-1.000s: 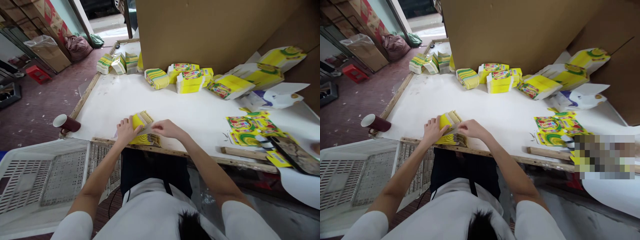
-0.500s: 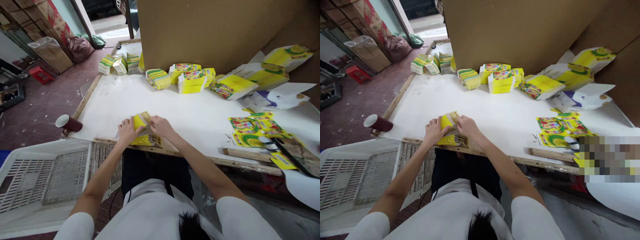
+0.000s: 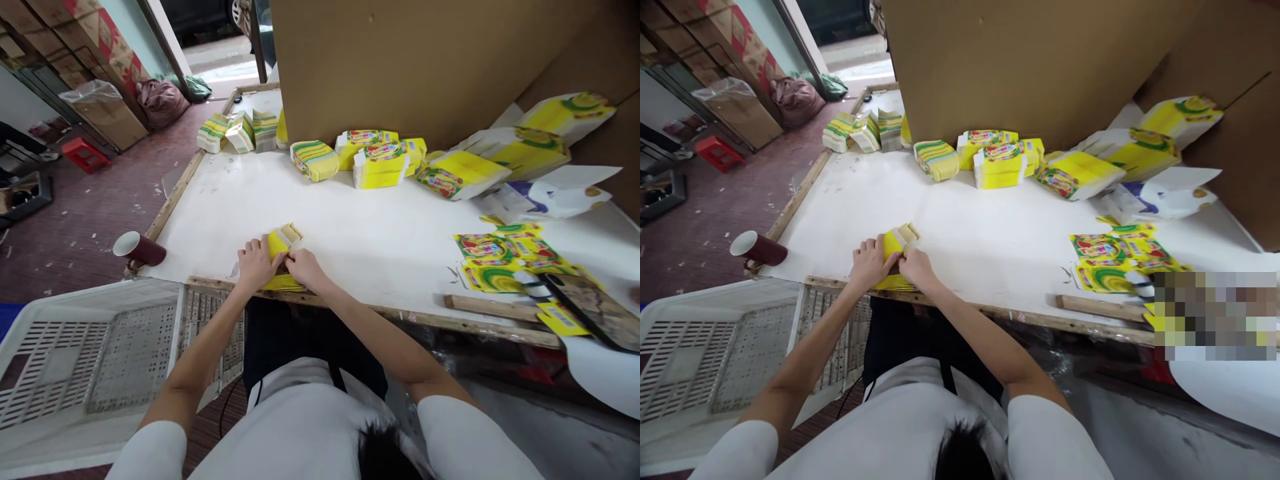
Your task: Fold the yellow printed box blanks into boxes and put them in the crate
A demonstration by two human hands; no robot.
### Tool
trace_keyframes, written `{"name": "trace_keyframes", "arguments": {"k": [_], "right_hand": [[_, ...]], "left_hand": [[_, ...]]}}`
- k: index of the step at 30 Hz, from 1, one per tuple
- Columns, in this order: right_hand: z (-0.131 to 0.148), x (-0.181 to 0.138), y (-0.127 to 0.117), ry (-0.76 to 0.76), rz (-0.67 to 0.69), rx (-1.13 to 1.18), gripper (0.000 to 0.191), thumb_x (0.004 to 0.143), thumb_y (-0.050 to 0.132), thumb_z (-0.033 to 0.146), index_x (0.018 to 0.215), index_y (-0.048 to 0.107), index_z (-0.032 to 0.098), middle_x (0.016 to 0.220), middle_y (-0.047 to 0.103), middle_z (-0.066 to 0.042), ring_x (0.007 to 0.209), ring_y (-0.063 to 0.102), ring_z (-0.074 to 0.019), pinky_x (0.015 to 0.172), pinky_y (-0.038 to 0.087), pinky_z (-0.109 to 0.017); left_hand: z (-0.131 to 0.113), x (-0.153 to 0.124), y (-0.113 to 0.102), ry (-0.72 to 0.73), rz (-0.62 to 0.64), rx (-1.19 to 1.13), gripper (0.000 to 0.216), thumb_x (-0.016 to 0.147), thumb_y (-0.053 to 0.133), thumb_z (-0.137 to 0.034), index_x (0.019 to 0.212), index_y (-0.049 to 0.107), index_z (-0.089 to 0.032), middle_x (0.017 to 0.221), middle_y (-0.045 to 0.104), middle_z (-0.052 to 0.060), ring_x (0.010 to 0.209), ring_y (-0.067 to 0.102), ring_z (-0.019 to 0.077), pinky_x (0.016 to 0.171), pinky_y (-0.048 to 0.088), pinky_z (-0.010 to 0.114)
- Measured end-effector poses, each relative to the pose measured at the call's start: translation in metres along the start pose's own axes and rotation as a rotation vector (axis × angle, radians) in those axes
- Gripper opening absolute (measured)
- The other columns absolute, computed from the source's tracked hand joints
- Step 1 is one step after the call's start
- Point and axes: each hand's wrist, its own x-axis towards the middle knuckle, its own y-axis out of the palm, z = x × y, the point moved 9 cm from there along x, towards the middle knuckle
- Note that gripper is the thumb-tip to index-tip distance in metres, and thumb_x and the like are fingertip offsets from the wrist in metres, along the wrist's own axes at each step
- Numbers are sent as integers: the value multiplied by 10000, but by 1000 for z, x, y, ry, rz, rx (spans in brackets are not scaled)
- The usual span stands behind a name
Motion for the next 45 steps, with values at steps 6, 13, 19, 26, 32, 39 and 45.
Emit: {"name": "trace_keyframes", "arguments": {"k": [6,13,19,26,32,39,45], "right_hand": [[-13,4,-17,-48,-11,44,243,903,598,340,820,750,169,843,762,-84,762,668,-199,636,414,-263],[-24,1,-34,-175,-45,61,212,925,522,186,977,728,181,940,765,-53,833,668,-175,734,420,-256],[-19,9,-28,-204,-30,68,103,843,631,244,869,695,167,828,738,-51,738,637,-180,636,390,-255],[-17,9,-30,-293,16,44,181,788,536,93,835,702,150,805,724,-62,724,610,-174,669,389,-267],[-24,-24,-20,-416,338,135,121,748,663,155,824,753,180,816,758,-2,721,656,-136,679,454,-216],[-39,-1,-45,-294,-115,83,370,924,532,162,1264,669,210,1066,708,-67,859,640,-166,788,460,-267],[-33,10,-38,-322,-305,-142,265,995,487,273,1001,743,205,1052,636,-86,974,574,-206,738,413,-276]], "left_hand": [[3,0,-1,-7,7,-13,698,980,229,-613,1445,385,-115,1246,573,204,1147,527,348,913,405,459],[8,5,1,-50,79,-90,669,961,315,-607,1450,376,-155,1300,556,197,1189,515,356,954,405,477],[8,5,1,-54,53,-91,635,966,316,-590,1431,398,-165,1281,571,184,1164,527,359,940,410,479],[6,4,-1,-62,26,-67,634,980,270,-590,1437,401,-170,1263,583,178,1152,537,347,924,413,461],[6,5,-1,-62,14,-60,635,970,302,-612,1416,418,-176,1251,589,174,1151,536,346,927,411,456],[4,3,-3,-60,26,-43,643,983,264,-596,1435,402,-160,1259,577,189,1163,528,343,926,406,459],[4,3,-3,-53,30,-50,693,964,262,-649,1431,406,-157,1269,576,186,1154,530,350,926,408,461]]}}
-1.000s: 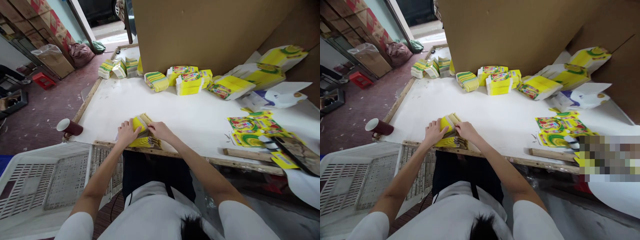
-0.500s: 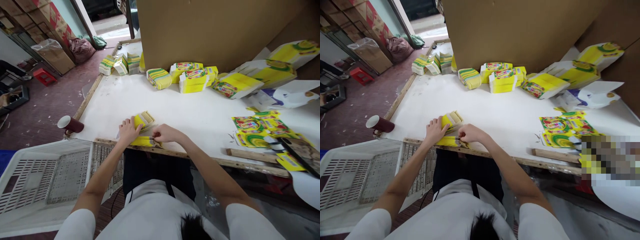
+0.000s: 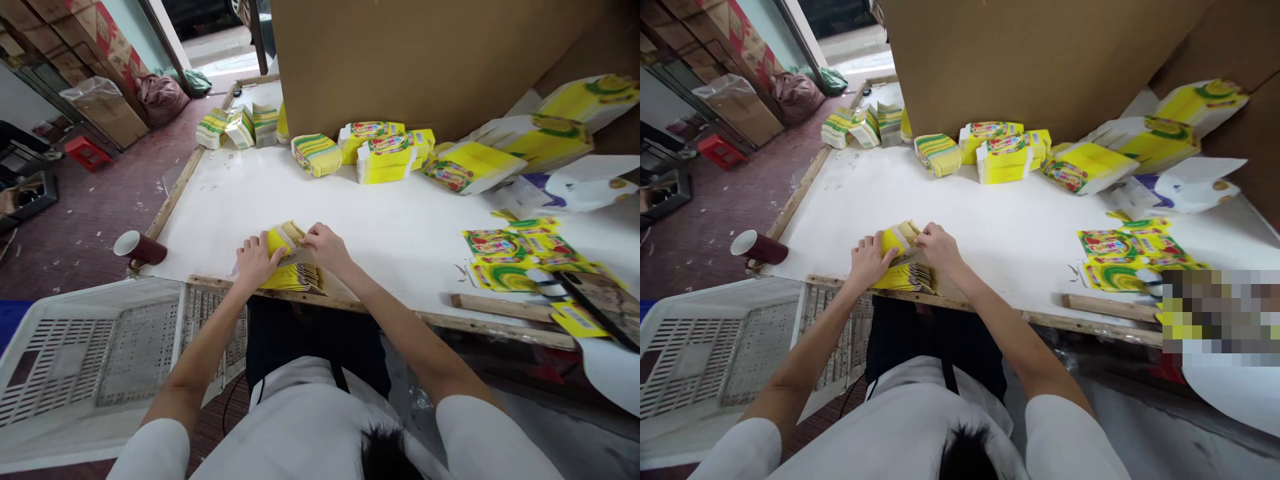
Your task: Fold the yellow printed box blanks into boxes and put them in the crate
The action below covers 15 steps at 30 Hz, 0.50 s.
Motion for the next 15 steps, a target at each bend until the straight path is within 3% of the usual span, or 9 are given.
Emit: {"name": "trace_keyframes", "arguments": {"k": [7,12,15], "right_hand": [[11,-7,2,-79,50,-47,254,976,450,171,903,693,169,1050,643,-113,955,540,-217,819,394,-310],[8,-1,6,-38,164,43,112,898,557,187,951,654,171,988,676,-81,885,593,-197,732,404,-279],[8,13,9,5,180,33,175,868,581,207,1019,653,159,958,713,-85,833,619,-211,710,401,-298]], "left_hand": [[0,-1,0,-21,-31,-16,748,914,339,-719,1420,401,-170,1259,578,185,1158,528,351,933,412,455],[0,-2,1,-27,-14,-7,752,913,341,-720,1427,392,-173,1276,569,186,1170,518,350,943,406,455],[0,-2,1,-17,-6,-3,734,934,284,-701,1422,402,-165,1269,572,188,1161,520,348,942,400,457]]}}
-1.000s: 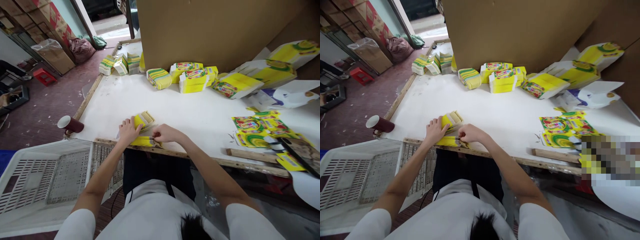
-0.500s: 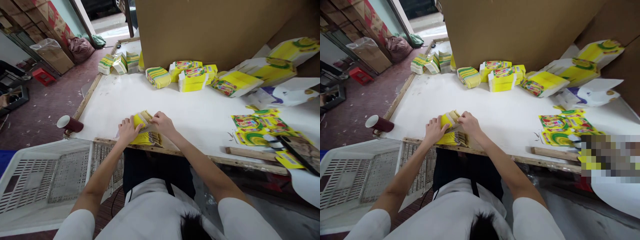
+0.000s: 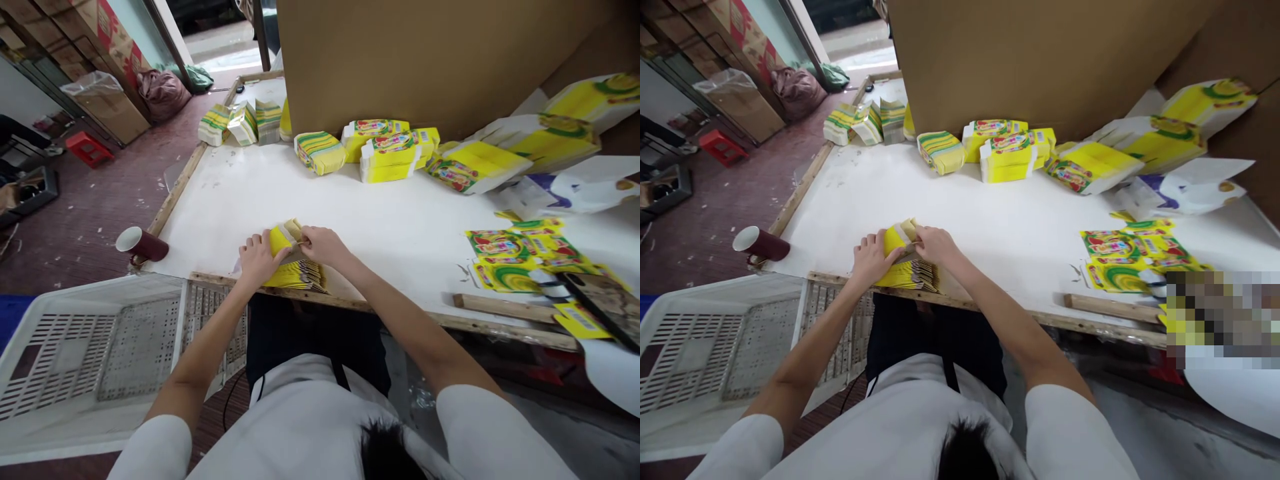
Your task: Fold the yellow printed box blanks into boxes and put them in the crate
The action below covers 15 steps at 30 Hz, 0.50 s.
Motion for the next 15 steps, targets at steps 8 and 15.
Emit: {"name": "trace_keyframes", "arguments": {"k": [8,15], "right_hand": [[5,8,11,231,19,39,264,909,502,236,877,737,122,905,750,-166,835,672,-248,707,432,-309],[23,-7,23,269,86,217,261,915,550,310,849,763,173,805,761,-50,722,666,-155,621,421,-225]], "left_hand": [[-3,1,1,40,7,32,694,977,232,-605,1447,360,-110,1273,554,215,1165,503,345,930,396,464],[-4,2,1,52,5,12,674,983,226,-587,1420,390,-100,1257,562,219,1158,511,348,926,400,470]]}}
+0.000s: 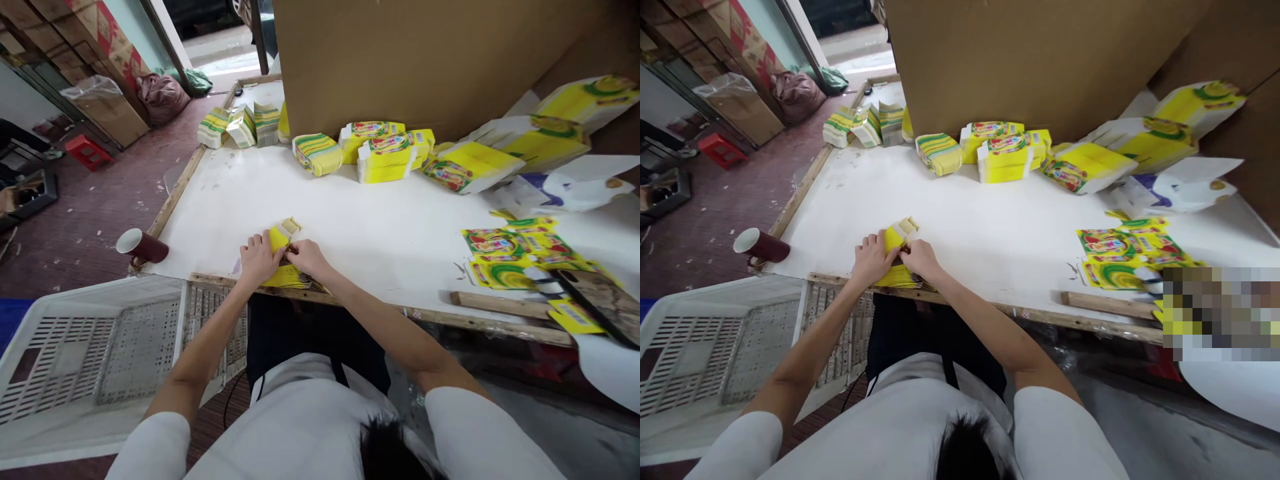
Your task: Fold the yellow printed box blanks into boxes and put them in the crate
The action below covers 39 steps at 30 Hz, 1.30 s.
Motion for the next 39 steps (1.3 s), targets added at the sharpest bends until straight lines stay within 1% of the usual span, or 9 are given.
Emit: {"name": "trace_keyframes", "arguments": {"k": [4,10,15,18,20,23,25,33,39], "right_hand": [[-10,6,-10,-5,-13,-9,298,890,573,362,755,752,167,741,738,-65,690,641,-176,597,387,-256],[-20,12,-30,-123,23,-6,230,795,550,140,876,762,174,876,760,-46,821,650,-177,710,410,-253],[-24,-10,-26,-242,318,56,225,710,632,97,846,785,190,806,770,12,753,673,-148,685,454,-212],[-26,-22,-20,-295,488,117,186,764,658,164,891,791,192,855,784,3,781,687,-156,704,475,-217],[-28,-16,-27,-294,400,136,191,822,640,199,945,784,176,913,783,-22,823,684,-163,746,475,-231],[-32,1,-47,-266,49,119,274,891,585,188,1117,739,167,1000,757,-53,845,665,-153,798,466,-241],[-31,5,-46,-273,-75,33,316,923,550,175,1201,701,193,1051,719,-63,864,646,-152,807,457,-245],[-16,2,-30,-372,-154,-252,130,924,571,179,912,701,184,1038,636,-85,1002,585,-194,844,439,-261],[-7,13,-22,-361,-109,-292,74,869,592,143,885,650,186,884,691,-22,823,635,-161,717,418,-238]], "left_hand": [[2,0,-1,-14,-10,1,667,984,229,-587,1434,380,-118,1266,564,214,1159,516,348,928,408,464],[8,4,-1,-66,8,-26,631,982,260,-585,1432,396,-163,1270,574,192,1166,530,349,929,420,468],[11,9,3,-60,45,-35,613,973,327,-582,1425,396,-174,1283,570,182,1172,532,351,936,421,469],[10,8,2,-47,21,-8,603,975,334,-578,1408,413,-167,1259,579,179,1155,536,346,923,424,460],[8,8,2,-45,8,6,604,977,328,-580,1408,415,-165,1251,582,178,1150,537,342,917,425,455],[7,7,1,-53,-5,14,614,981,303,-586,1413,416,-163,1242,587,176,1150,537,337,917,425,453],[7,5,-2,-55,-15,11,618,987,283,-584,1413,419,-158,1238,591,175,1152,539,336,921,426,452],[12,-1,2,-62,-59,-24,598,976,378,-569,1392,444,-143,1207,609,168,1130,559,326,911,439,453],[14,-2,8,-42,-111,-70,620,967,378,-598,1375,467,-140,1199,613,173,1144,554,331,912,441,466]]}}
